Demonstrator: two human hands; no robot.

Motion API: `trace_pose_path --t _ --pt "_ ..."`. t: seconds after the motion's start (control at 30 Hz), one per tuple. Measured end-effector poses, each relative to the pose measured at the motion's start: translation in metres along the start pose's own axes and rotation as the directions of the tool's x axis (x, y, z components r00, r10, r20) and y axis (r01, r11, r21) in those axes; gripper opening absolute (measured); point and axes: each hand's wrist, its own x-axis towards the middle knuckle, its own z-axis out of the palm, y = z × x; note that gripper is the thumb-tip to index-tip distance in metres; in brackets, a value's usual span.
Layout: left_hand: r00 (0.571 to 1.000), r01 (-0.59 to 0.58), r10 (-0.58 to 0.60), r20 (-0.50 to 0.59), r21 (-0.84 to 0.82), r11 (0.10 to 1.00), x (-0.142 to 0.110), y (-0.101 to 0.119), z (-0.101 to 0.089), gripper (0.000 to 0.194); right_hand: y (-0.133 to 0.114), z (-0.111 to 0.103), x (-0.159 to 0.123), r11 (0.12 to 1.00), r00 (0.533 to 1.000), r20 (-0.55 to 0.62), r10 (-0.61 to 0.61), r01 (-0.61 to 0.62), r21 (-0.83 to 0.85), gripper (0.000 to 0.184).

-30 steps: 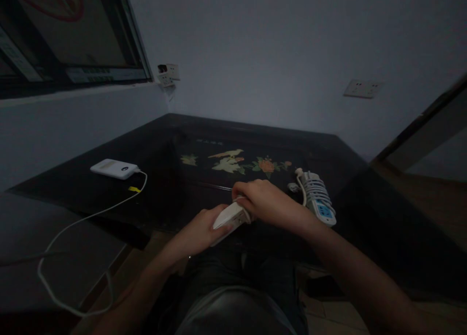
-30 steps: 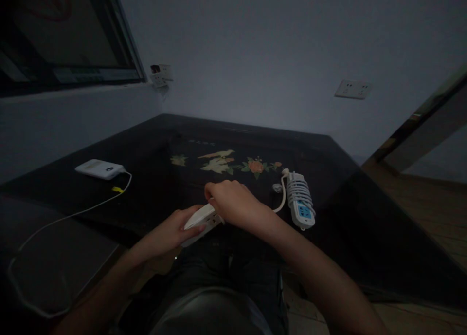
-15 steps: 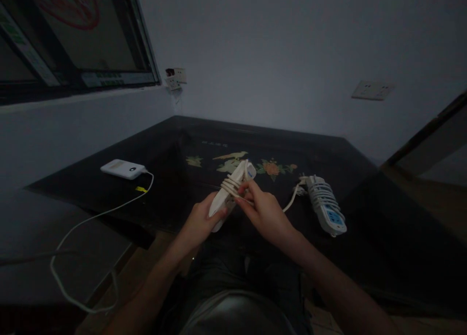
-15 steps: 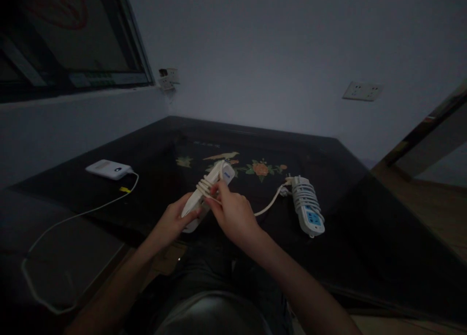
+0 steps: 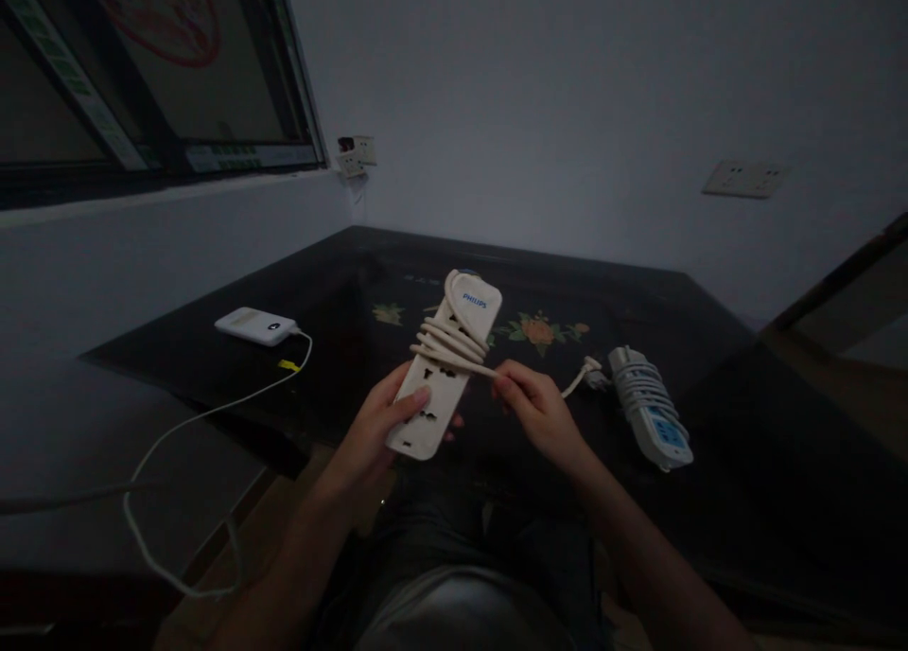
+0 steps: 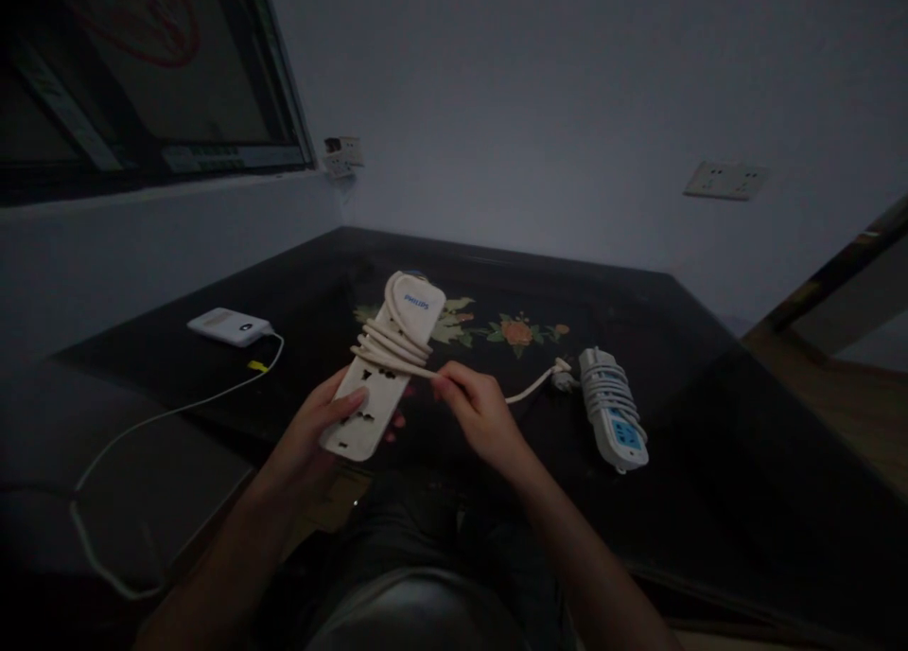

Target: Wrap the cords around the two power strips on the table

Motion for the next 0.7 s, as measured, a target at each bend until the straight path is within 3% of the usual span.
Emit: trace_pose_path --t 0.17,0.33,0.43,0.57,0.7 --pt "0.999 -0.014 0.022 0.048 -0.158 0.987 0.0 -0.003 0.006 0.038 -0.004 -0.001 0.001 0.998 0.997 0.081 0.008 -0.013 0.066 0.036" --pt "0.975 0.043 0.025 0.222 -0.295 0.955 -0.002 0.0 0.002 0.035 0.001 -0.007 0.002 0.998 0.993 0.108 -0.056 0.055 0.014 0.037" --pt "0.937 0.091 0.05 0.345 -0.381 0.92 -0.005 0.004 -0.005 0.034 0.018 -0.02 0.006 0.993 0.986 0.137 -0.094 0.103 -0.055 0.042" --pt "0.87 0.117 0.107 0.481 -0.414 0.903 -0.005 0.005 -0.012 0.034 0.05 -0.04 0.02 0.992 0.966 0.251 -0.059 0.085 -0.092 0.044" --pt "0.791 0.225 -0.016 0.612 -0.266 0.937 0.0 -0.003 -0.012 0.043 0.065 -0.054 0.043 0.985 0.926 0.373 -0.051 0.109 -0.136 0.04"
